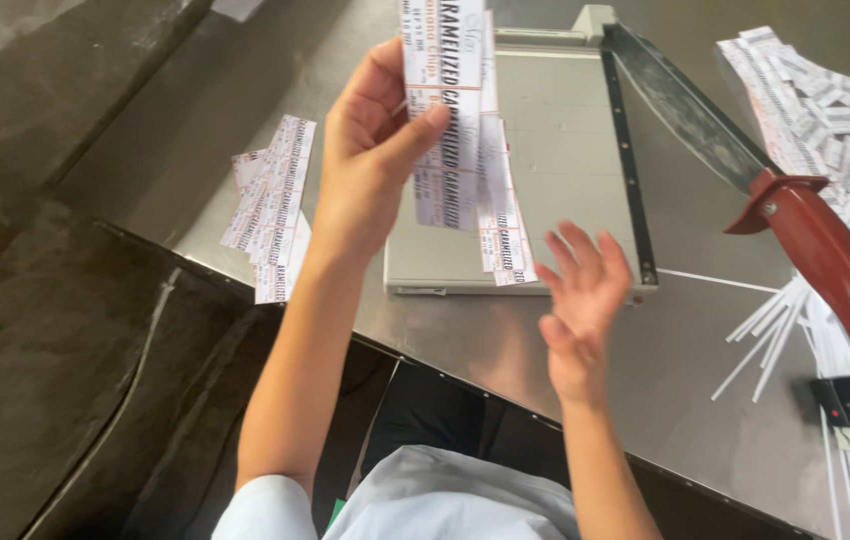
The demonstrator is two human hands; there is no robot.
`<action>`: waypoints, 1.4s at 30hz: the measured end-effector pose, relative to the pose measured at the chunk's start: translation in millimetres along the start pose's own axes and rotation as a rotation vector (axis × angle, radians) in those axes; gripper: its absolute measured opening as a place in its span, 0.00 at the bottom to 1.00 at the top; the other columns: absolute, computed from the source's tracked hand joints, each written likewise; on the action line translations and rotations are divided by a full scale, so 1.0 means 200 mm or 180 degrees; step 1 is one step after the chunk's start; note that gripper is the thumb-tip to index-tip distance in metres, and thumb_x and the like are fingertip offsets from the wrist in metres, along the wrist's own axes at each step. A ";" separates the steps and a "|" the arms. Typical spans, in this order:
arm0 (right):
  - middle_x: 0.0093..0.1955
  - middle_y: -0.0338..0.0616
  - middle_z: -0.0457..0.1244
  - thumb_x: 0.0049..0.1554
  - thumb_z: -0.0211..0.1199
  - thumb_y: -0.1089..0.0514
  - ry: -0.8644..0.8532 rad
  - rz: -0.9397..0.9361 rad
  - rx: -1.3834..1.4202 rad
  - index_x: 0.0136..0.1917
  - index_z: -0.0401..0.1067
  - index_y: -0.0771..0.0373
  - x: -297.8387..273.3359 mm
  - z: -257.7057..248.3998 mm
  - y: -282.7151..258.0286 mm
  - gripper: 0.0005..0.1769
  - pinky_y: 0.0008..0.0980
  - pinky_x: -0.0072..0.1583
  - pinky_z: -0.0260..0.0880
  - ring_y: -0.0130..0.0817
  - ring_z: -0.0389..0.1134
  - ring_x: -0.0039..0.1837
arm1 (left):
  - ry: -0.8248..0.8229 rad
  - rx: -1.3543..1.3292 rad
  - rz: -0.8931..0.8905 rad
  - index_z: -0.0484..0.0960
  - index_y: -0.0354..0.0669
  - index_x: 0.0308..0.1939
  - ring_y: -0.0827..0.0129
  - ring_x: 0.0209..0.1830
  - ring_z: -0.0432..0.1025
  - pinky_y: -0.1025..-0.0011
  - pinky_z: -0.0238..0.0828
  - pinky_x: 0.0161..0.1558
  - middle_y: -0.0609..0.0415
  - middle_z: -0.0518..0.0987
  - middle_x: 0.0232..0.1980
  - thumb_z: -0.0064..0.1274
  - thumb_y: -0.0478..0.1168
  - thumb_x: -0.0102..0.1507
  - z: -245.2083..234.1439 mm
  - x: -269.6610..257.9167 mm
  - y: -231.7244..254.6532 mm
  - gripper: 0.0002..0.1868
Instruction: The person uses a paper trimmer to cut sheets of printed labels into smaller strips. They align the paper, press down the lever to cut, and then move the cut pieces aside. The process is repeated multiple times with different sheets.
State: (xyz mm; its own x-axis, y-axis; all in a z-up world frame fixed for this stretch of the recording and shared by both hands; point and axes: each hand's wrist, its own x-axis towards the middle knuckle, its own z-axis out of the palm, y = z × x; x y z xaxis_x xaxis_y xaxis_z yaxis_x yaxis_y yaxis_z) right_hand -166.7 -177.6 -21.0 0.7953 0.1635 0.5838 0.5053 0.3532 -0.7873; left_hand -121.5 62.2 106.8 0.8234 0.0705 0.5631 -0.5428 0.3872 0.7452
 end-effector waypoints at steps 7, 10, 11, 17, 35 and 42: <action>0.79 0.53 0.52 0.63 0.64 0.50 0.0172 0.0554 0.0515 0.84 0.38 0.58 0.06 0.29 0.02 0.48 0.45 0.73 0.64 0.42 0.57 0.76 | 0.0671 -0.0350 -0.0130 0.65 0.37 0.68 0.71 0.59 0.74 0.67 0.73 0.63 0.50 0.79 0.59 0.50 0.26 0.71 0.11 -0.12 -0.35 0.22; 0.75 0.51 0.53 0.63 0.60 0.59 0.0456 0.0833 0.0009 0.78 0.43 0.60 0.05 0.29 0.06 0.38 0.42 0.64 0.70 0.37 0.61 0.71 | 0.0838 -0.0672 -0.0392 0.61 0.40 0.68 0.71 0.58 0.74 0.68 0.72 0.61 0.50 0.77 0.59 0.47 0.26 0.69 0.13 -0.20 -0.51 0.25; 0.73 0.51 0.55 0.63 0.59 0.62 0.0593 0.0923 -0.0085 0.77 0.47 0.61 0.08 0.27 0.09 0.34 0.40 0.61 0.72 0.35 0.63 0.68 | 0.0790 -0.0644 -0.0454 0.60 0.41 0.70 0.72 0.58 0.73 0.68 0.72 0.60 0.50 0.76 0.60 0.46 0.26 0.68 0.12 -0.21 -0.56 0.26; 0.67 0.55 0.62 0.65 0.59 0.66 0.0801 0.0859 -0.0224 0.70 0.63 0.67 0.17 0.14 0.16 0.21 0.39 0.65 0.71 0.36 0.67 0.65 | 0.0374 0.0130 -0.0716 0.56 0.42 0.72 0.65 0.62 0.69 0.64 0.69 0.64 0.44 0.72 0.63 0.47 0.29 0.69 -0.05 -0.03 -0.70 0.29; 0.74 0.54 0.53 0.56 0.56 0.62 0.1163 0.2054 0.0899 0.80 0.38 0.52 -0.30 0.00 -0.07 0.45 0.49 0.59 0.73 0.45 0.62 0.67 | -0.0822 0.5780 0.0342 0.73 0.42 0.61 0.53 0.59 0.67 0.38 0.58 0.62 0.46 0.74 0.59 0.52 0.49 0.65 -0.08 -0.03 -0.87 0.23; 0.70 0.60 0.56 0.53 0.58 0.71 0.1001 0.2132 -0.0058 0.79 0.30 0.53 -0.28 -0.05 -0.05 0.51 0.41 0.48 0.79 0.47 0.72 0.59 | -0.0065 0.5651 0.0132 0.73 0.38 0.60 0.56 0.55 0.69 0.53 0.63 0.50 0.48 0.74 0.57 0.54 0.49 0.65 0.07 -0.32 -0.65 0.25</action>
State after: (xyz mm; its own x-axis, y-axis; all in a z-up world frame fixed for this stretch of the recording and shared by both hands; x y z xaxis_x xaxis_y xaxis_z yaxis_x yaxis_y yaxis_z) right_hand -213.7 -199.2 -48.3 0.9922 0.0661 -0.1053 -0.1188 0.2546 -0.9597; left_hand -104.9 -6.6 -20.8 0.8112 0.0378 0.5835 -0.0817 -0.9808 0.1771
